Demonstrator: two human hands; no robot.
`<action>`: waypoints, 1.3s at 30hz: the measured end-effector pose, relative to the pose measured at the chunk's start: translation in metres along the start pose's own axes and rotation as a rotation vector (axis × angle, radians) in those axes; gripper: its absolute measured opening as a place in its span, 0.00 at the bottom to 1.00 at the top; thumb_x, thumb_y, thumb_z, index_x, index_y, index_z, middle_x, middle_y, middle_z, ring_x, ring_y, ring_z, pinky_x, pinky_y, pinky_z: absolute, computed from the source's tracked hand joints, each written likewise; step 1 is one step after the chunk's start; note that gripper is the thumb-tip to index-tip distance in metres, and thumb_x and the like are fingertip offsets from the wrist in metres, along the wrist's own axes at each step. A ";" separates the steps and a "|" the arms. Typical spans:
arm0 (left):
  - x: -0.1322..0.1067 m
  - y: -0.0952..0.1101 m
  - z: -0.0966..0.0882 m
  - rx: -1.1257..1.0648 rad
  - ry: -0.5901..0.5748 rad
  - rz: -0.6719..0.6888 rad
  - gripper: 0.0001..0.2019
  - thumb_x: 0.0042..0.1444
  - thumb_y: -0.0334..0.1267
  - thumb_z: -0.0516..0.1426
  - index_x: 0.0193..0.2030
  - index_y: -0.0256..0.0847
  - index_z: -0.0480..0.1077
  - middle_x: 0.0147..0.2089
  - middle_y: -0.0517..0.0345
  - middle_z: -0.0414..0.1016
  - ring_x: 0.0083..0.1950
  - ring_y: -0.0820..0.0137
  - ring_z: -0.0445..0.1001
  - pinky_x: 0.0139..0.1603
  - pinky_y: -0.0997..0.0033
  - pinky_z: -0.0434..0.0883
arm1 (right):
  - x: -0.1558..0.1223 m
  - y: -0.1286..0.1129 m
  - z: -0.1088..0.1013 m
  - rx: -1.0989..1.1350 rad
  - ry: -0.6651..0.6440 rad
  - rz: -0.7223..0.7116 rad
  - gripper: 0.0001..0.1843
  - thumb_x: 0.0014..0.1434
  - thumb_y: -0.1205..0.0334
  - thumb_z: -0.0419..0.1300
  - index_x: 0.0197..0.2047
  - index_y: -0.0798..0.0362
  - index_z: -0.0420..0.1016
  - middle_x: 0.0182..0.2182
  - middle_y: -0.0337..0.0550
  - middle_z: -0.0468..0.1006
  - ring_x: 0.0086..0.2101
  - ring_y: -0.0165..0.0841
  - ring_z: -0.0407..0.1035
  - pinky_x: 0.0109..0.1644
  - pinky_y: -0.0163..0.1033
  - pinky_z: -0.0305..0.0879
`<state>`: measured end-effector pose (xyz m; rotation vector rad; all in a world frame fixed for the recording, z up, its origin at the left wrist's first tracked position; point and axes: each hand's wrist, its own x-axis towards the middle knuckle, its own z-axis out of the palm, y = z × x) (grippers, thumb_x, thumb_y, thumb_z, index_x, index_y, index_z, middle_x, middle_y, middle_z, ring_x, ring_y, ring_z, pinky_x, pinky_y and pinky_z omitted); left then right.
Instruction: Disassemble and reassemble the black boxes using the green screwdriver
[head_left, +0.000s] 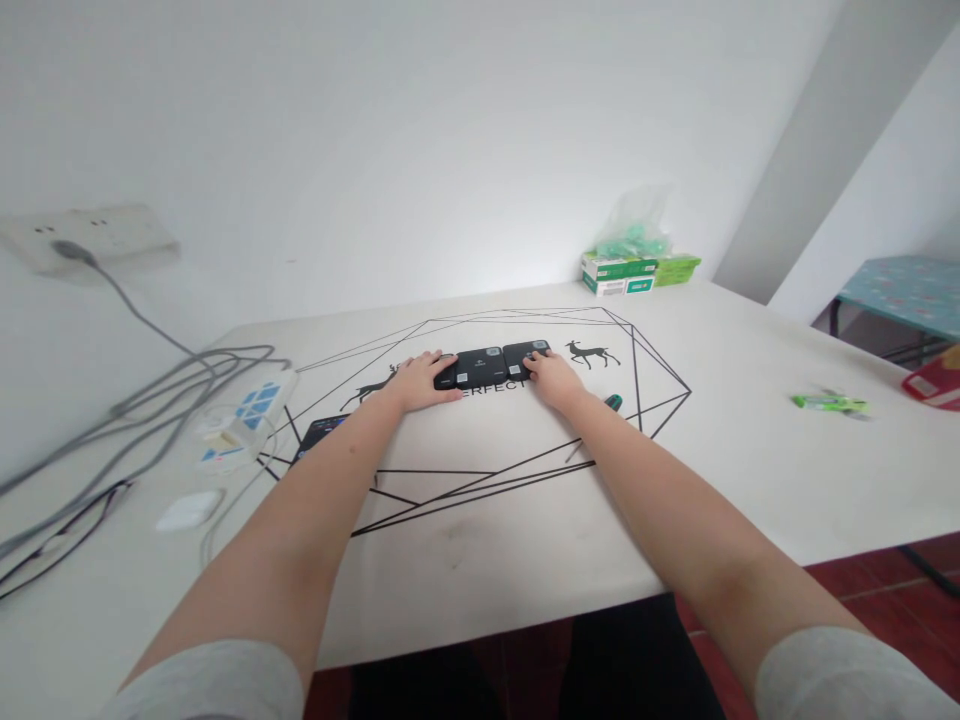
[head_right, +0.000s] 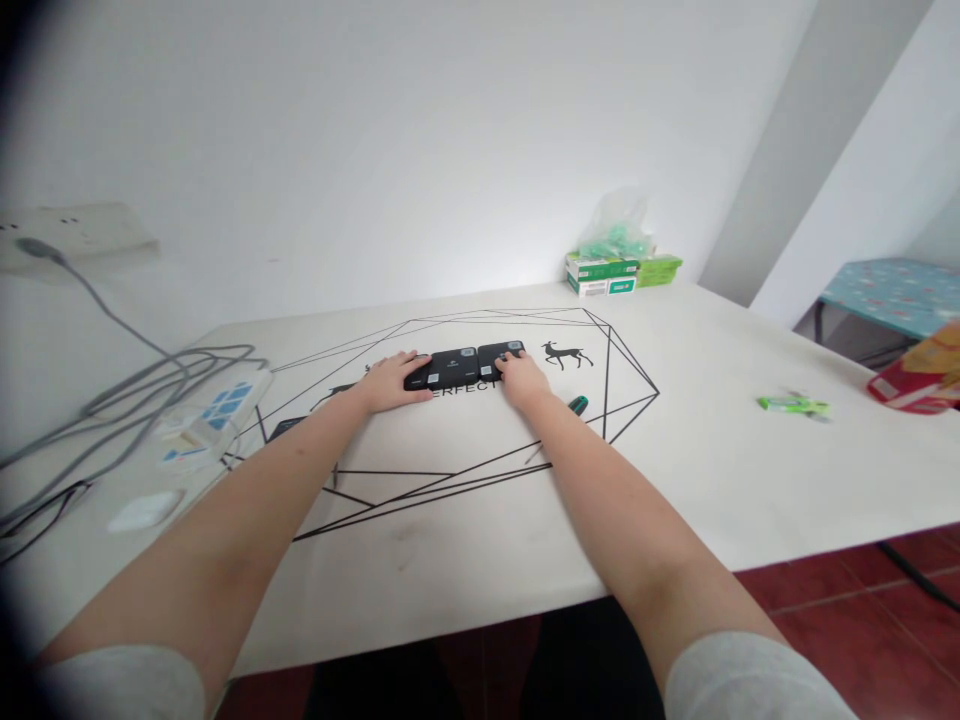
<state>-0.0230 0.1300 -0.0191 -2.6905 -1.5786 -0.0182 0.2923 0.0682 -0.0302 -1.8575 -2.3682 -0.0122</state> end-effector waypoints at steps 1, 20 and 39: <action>-0.001 0.000 0.000 0.010 0.013 0.003 0.47 0.62 0.72 0.52 0.81 0.48 0.55 0.83 0.44 0.52 0.81 0.42 0.53 0.78 0.40 0.52 | 0.001 0.000 0.001 -0.003 -0.002 0.000 0.28 0.72 0.68 0.46 0.71 0.57 0.71 0.71 0.58 0.71 0.68 0.44 0.66 0.73 0.45 0.59; 0.001 -0.004 0.004 0.012 0.025 0.029 0.42 0.67 0.69 0.48 0.82 0.52 0.54 0.83 0.48 0.51 0.81 0.45 0.52 0.76 0.43 0.57 | 0.000 0.003 -0.002 -0.023 0.001 -0.073 0.26 0.72 0.71 0.45 0.66 0.61 0.74 0.68 0.61 0.73 0.63 0.45 0.71 0.74 0.45 0.55; -0.025 0.011 0.005 -0.016 0.029 -0.024 0.52 0.63 0.73 0.48 0.81 0.35 0.51 0.81 0.35 0.54 0.80 0.45 0.55 0.77 0.48 0.56 | -0.015 -0.016 -0.008 0.094 0.059 0.088 0.22 0.71 0.60 0.51 0.63 0.52 0.76 0.71 0.56 0.70 0.70 0.54 0.62 0.71 0.69 0.60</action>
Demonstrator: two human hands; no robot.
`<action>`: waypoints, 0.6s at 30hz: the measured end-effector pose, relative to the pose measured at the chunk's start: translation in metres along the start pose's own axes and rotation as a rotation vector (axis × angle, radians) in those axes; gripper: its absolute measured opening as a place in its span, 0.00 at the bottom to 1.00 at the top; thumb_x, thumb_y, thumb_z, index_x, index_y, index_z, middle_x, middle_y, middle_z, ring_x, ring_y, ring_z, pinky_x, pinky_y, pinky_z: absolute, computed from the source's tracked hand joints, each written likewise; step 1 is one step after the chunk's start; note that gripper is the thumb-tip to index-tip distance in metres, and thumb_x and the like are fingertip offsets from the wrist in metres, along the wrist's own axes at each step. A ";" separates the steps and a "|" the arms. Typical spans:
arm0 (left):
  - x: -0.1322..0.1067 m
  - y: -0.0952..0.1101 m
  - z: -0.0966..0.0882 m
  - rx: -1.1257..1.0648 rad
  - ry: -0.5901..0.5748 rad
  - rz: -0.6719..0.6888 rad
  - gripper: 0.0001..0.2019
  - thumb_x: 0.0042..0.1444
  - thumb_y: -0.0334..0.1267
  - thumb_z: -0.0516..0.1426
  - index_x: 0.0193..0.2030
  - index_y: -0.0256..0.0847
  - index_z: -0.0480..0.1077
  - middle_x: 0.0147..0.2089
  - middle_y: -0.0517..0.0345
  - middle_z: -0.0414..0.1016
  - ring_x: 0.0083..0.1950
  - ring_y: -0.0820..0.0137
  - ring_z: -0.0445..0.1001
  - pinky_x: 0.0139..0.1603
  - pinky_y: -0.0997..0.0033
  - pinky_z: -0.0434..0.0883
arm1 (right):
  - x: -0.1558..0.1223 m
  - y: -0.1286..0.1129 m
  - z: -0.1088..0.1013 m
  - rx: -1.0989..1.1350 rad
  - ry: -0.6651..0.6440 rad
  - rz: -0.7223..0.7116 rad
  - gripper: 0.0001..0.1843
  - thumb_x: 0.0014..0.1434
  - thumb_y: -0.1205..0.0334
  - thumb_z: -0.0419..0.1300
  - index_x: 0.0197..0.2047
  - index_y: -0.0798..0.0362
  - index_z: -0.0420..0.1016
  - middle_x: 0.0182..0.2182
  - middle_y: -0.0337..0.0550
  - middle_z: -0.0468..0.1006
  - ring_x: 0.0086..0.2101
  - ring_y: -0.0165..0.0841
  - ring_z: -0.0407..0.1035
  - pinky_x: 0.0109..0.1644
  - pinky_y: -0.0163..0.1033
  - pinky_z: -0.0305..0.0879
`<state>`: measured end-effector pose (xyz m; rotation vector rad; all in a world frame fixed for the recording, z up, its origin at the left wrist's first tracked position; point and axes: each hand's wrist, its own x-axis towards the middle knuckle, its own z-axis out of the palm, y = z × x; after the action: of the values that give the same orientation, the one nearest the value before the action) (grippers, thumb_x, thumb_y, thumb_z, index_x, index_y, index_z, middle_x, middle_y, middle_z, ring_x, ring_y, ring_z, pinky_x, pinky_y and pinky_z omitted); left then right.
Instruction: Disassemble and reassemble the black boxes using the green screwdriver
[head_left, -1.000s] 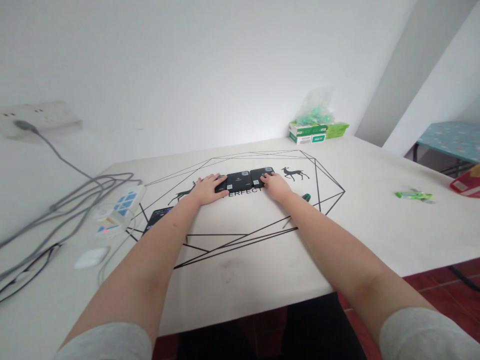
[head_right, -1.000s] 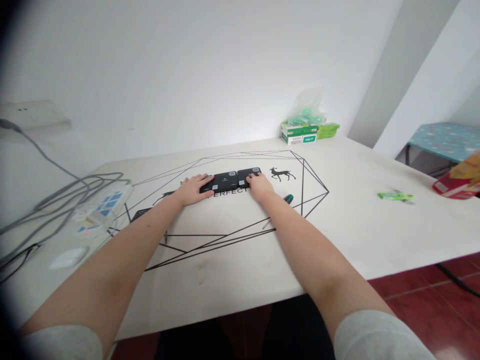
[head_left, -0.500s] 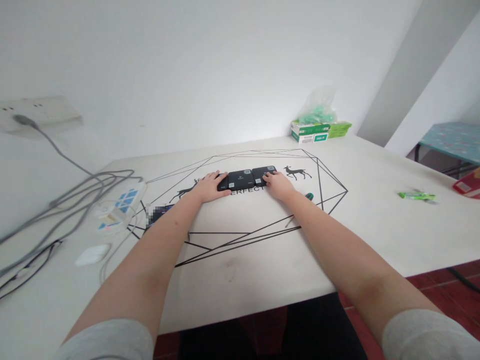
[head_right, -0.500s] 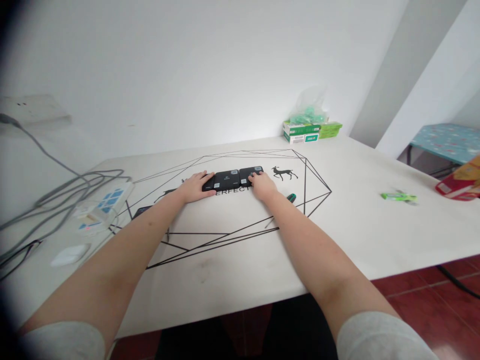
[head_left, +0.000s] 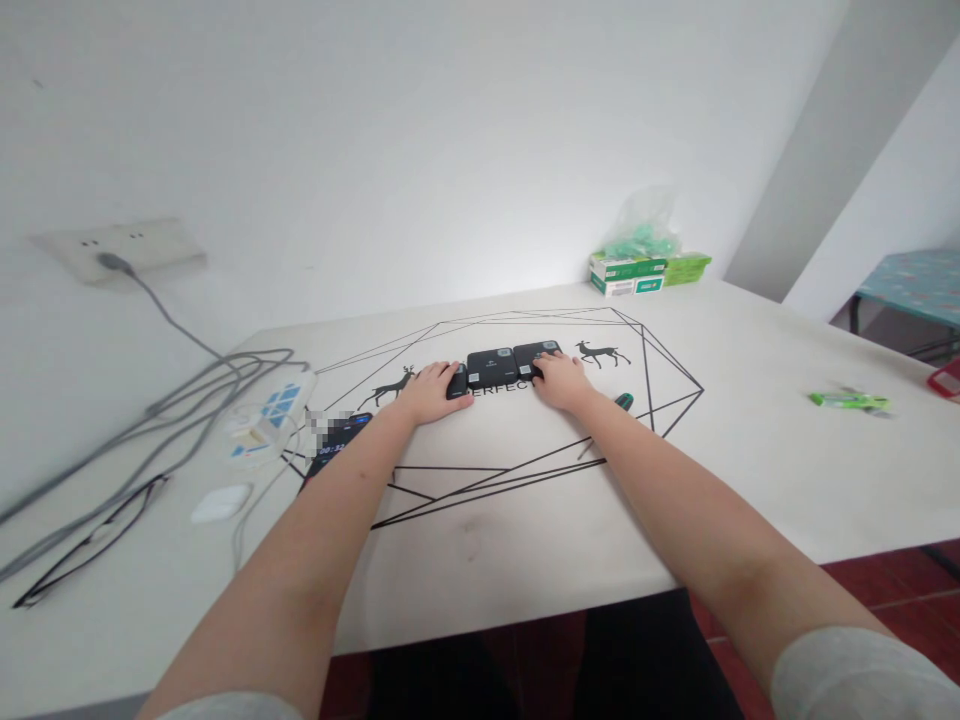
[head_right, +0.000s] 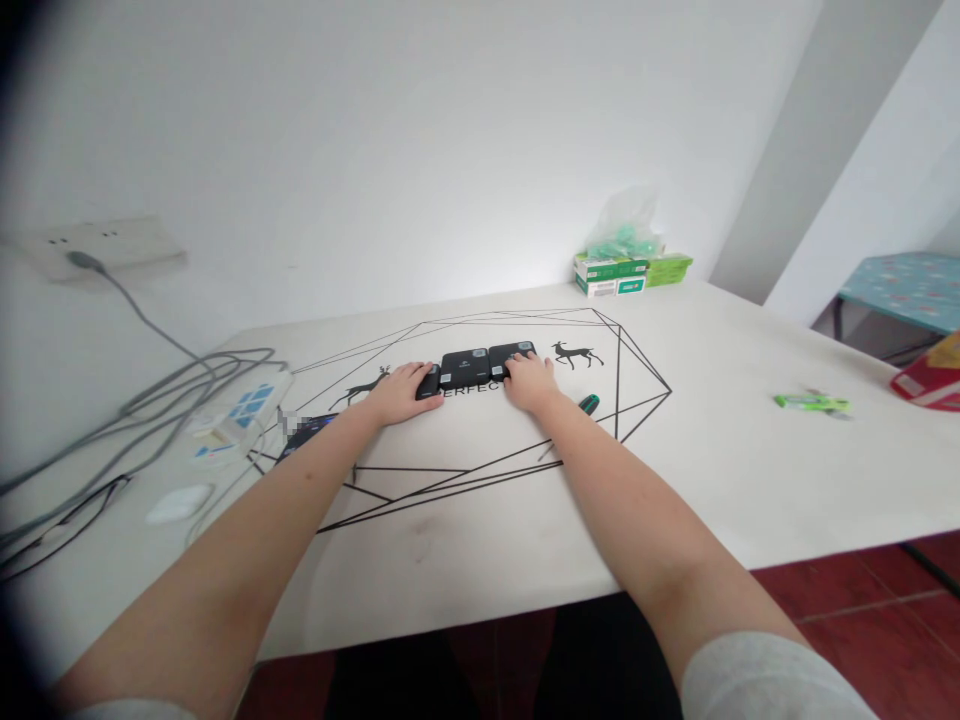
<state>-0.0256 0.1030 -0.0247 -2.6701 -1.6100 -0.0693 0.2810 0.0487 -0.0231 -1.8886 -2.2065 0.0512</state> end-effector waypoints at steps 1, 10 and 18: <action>-0.006 0.004 -0.001 0.002 -0.014 -0.008 0.52 0.63 0.73 0.48 0.81 0.35 0.51 0.81 0.35 0.53 0.80 0.45 0.54 0.77 0.47 0.56 | 0.000 0.000 0.001 0.005 0.003 -0.002 0.22 0.71 0.60 0.51 0.63 0.52 0.76 0.71 0.57 0.70 0.70 0.54 0.61 0.72 0.69 0.59; -0.078 0.075 -0.013 -0.020 -0.081 -0.072 0.53 0.65 0.74 0.46 0.83 0.34 0.46 0.82 0.32 0.49 0.83 0.41 0.47 0.77 0.38 0.54 | 0.001 -0.001 0.012 0.025 0.026 -0.020 0.23 0.69 0.60 0.51 0.63 0.57 0.73 0.69 0.61 0.71 0.69 0.55 0.59 0.73 0.69 0.55; -0.096 0.100 -0.013 -0.050 -0.035 -0.091 0.51 0.64 0.73 0.49 0.82 0.38 0.49 0.84 0.37 0.47 0.83 0.43 0.46 0.77 0.38 0.53 | -0.003 -0.006 0.014 0.006 0.041 0.002 0.25 0.70 0.60 0.50 0.66 0.61 0.70 0.72 0.65 0.66 0.72 0.56 0.56 0.75 0.67 0.52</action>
<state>0.0180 -0.0294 -0.0166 -2.6476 -1.7630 -0.0648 0.2729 0.0462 -0.0358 -1.8722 -2.1753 0.0189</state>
